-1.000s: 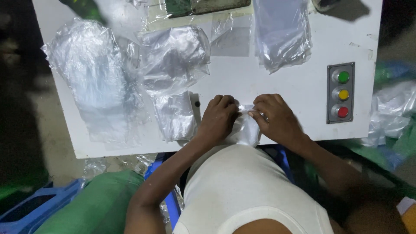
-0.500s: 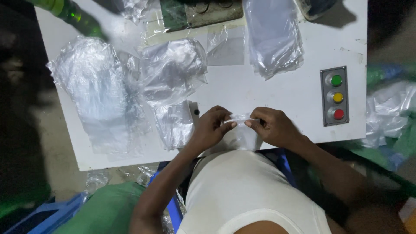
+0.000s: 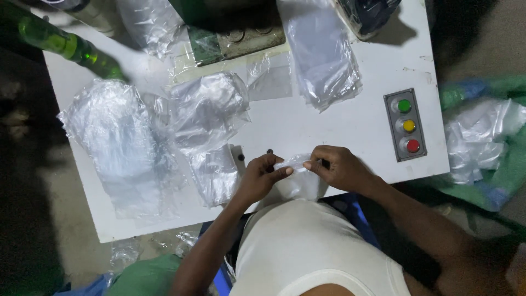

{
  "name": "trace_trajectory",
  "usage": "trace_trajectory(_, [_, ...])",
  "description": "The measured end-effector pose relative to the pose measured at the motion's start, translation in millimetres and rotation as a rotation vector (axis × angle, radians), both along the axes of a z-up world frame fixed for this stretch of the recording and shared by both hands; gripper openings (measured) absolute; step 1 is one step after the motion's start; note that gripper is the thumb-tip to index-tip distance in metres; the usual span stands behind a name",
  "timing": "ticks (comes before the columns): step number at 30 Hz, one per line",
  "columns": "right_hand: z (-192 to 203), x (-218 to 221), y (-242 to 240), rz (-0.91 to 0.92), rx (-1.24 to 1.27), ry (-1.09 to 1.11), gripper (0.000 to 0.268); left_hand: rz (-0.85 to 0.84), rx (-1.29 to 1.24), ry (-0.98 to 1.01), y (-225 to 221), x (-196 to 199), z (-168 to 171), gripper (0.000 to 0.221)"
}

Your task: Folding and inserting small plastic bags into a larger plastic bag for packaging.

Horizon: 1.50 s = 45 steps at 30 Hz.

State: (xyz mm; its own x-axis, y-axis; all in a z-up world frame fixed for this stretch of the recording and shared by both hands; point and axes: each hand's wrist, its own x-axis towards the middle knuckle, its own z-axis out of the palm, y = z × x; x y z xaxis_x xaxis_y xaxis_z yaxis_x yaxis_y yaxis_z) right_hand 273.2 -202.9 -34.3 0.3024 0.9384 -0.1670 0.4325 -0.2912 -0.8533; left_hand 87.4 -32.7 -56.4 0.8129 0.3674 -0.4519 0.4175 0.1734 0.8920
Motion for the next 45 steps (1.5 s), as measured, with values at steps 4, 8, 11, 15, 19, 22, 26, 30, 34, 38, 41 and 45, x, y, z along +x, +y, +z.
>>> trace_trajectory(4, [12.0, 1.0, 2.0, 0.019, 0.046, -0.027, 0.030, 0.033, 0.012, -0.027, -1.7, 3.3, 13.5, 0.025])
trace_trajectory(8, [8.0, 2.7, 1.0, 0.056, 0.097, -0.044, 0.033, 0.078, 0.007, -0.067, -8.4, 4.0, 9.9, 0.025])
trace_trajectory(11, [-3.3, -0.3, -3.3, 0.053, 0.118, -0.012, 0.033, 0.063, 0.028, -0.063, -8.6, 0.9, 8.6, 0.024])
trace_trajectory(15, [2.2, -3.8, -2.9, 0.046, 0.052, -0.026, 0.035, 0.094, 0.031, -0.053, -10.8, -0.6, 3.7, 0.024])
trace_trajectory(19, [6.2, -7.6, -5.9, 0.002, 0.020, -0.028, 0.027, 0.085, 0.063, -0.031, -10.7, -0.9, 9.3, 0.027])
trace_trajectory(22, [14.2, -10.4, -5.6, -0.014, 0.036, -0.035, 0.022, 0.069, 0.082, 0.010, -10.0, -2.4, 13.3, 0.030])
trace_trajectory(26, [16.8, -12.8, -3.8, 0.002, 0.045, 0.003, 0.018, 0.058, 0.096, 0.009, -11.3, -4.4, 13.0, 0.028])
trace_trajectory(30, [25.0, -13.4, 0.3, 0.032, 0.043, 0.000, 0.021, 0.082, 0.060, 0.018, -13.7, -4.4, 32.5, 0.033])
trace_trajectory(34, [19.2, -15.5, -3.3, 0.021, 0.045, 0.031, 0.022, 0.026, 0.110, 0.047, -15.4, -7.7, 26.5, 0.037])
trace_trajectory(38, [2.1, -14.8, -7.0, 0.013, 0.041, 0.027, 0.023, 0.023, 0.113, 0.042, -17.4, -11.4, 13.8, 0.034])
trace_trajectory(41, [11.0, -19.5, -4.8, 0.014, 0.043, 0.041, 0.021, 0.047, 0.114, 0.007, -14.8, -8.8, 13.1, 0.026])
trace_trajectory(45, [10.5, -22.3, -7.0, 0.003, 0.047, 0.045, 0.022, 0.083, 0.087, -0.057, -11.2, -12.5, 3.1, 0.020])
